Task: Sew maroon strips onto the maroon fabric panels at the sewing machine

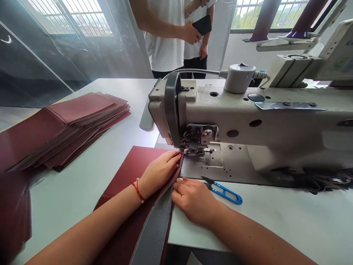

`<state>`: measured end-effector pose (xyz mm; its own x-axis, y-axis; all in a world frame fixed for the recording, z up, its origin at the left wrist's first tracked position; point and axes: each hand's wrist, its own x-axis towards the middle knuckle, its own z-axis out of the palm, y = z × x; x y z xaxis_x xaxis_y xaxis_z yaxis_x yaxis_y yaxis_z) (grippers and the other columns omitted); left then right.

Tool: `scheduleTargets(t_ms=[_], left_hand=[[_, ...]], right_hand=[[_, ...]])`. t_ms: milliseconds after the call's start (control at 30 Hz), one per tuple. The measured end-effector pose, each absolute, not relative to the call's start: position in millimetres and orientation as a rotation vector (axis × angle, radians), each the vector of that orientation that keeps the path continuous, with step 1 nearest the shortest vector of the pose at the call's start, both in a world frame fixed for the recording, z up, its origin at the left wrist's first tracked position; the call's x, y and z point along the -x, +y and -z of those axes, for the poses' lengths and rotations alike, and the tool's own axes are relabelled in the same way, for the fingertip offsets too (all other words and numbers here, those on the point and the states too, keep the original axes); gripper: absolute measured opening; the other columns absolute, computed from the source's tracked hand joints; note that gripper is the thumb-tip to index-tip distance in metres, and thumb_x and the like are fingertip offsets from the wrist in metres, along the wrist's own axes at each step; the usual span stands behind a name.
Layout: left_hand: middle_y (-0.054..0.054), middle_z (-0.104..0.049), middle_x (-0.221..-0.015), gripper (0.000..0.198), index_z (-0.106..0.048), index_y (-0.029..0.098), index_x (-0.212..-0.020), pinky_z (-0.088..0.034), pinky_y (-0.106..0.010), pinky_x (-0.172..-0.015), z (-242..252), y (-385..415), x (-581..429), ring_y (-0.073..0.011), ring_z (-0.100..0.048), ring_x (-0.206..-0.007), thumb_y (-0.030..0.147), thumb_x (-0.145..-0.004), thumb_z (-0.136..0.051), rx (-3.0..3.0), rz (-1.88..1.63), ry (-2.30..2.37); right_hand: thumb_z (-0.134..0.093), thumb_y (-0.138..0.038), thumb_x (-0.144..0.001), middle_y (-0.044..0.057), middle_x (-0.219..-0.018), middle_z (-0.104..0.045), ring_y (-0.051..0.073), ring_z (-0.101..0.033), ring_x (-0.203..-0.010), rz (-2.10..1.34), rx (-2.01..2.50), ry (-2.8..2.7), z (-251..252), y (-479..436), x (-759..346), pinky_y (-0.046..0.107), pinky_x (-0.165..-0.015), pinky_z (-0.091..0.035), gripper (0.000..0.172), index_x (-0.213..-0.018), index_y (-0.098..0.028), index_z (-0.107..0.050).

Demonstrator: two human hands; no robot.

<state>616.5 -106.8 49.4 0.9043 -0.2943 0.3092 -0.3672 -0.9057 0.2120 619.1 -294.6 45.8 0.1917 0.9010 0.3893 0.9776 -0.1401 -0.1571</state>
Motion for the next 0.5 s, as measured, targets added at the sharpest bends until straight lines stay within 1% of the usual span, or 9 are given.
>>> scheduleTargets(t_ms=[100,267,400,500], left_hand=[[-0.011,-0.064,-0.120,0.026,-0.059,0.013,-0.115,-0.053,-0.036,-0.097,-49.8,-108.8,-618.7,-0.0227,-0.061,-0.111,0.014,-0.093,-0.046,-2.836,-0.383,-0.479],[-0.012,-0.063,-0.120,0.024,-0.059,0.011,-0.113,-0.053,-0.036,-0.096,-52.2,-110.5,-620.0,-0.0238,-0.061,-0.110,0.013,-0.092,-0.047,-2.868,-0.345,-0.418],[-0.010,-0.065,-0.116,0.023,-0.060,0.013,-0.110,-0.054,-0.035,-0.093,-54.3,-111.2,-619.9,-0.0219,-0.062,-0.106,0.012,-0.093,-0.043,-2.852,-0.315,-0.383],[-0.009,-0.065,-0.115,0.023,-0.059,0.015,-0.110,-0.054,-0.034,-0.094,-54.4,-110.8,-619.5,-0.0204,-0.062,-0.108,0.012,-0.094,-0.042,-2.828,-0.330,-0.384]], right_hand=[[-0.037,-0.006,-0.093,0.009,-0.093,-0.066,0.018,-0.059,-0.080,0.264,2.101,-1.790,-45.4,-297.4,-623.3,0.030,-0.075,-0.047,0.028,-0.083,-0.016,-0.061],[-0.042,-0.008,-0.093,0.009,-0.091,-0.066,0.019,-0.059,-0.084,0.241,2.078,-1.834,-45.3,-298.9,-625.3,0.031,-0.079,-0.047,0.022,-0.090,-0.015,-0.063],[-0.041,-0.007,-0.092,0.009,-0.088,-0.066,0.019,-0.058,-0.084,0.253,2.084,-1.821,-45.7,-298.0,-623.7,0.032,-0.078,-0.047,0.024,-0.088,-0.015,-0.063],[-0.039,-0.007,-0.093,0.009,-0.085,-0.065,0.020,-0.058,-0.081,0.262,2.088,-1.812,-45.8,-297.5,-622.5,0.033,-0.073,-0.048,0.026,-0.083,-0.015,-0.063]])
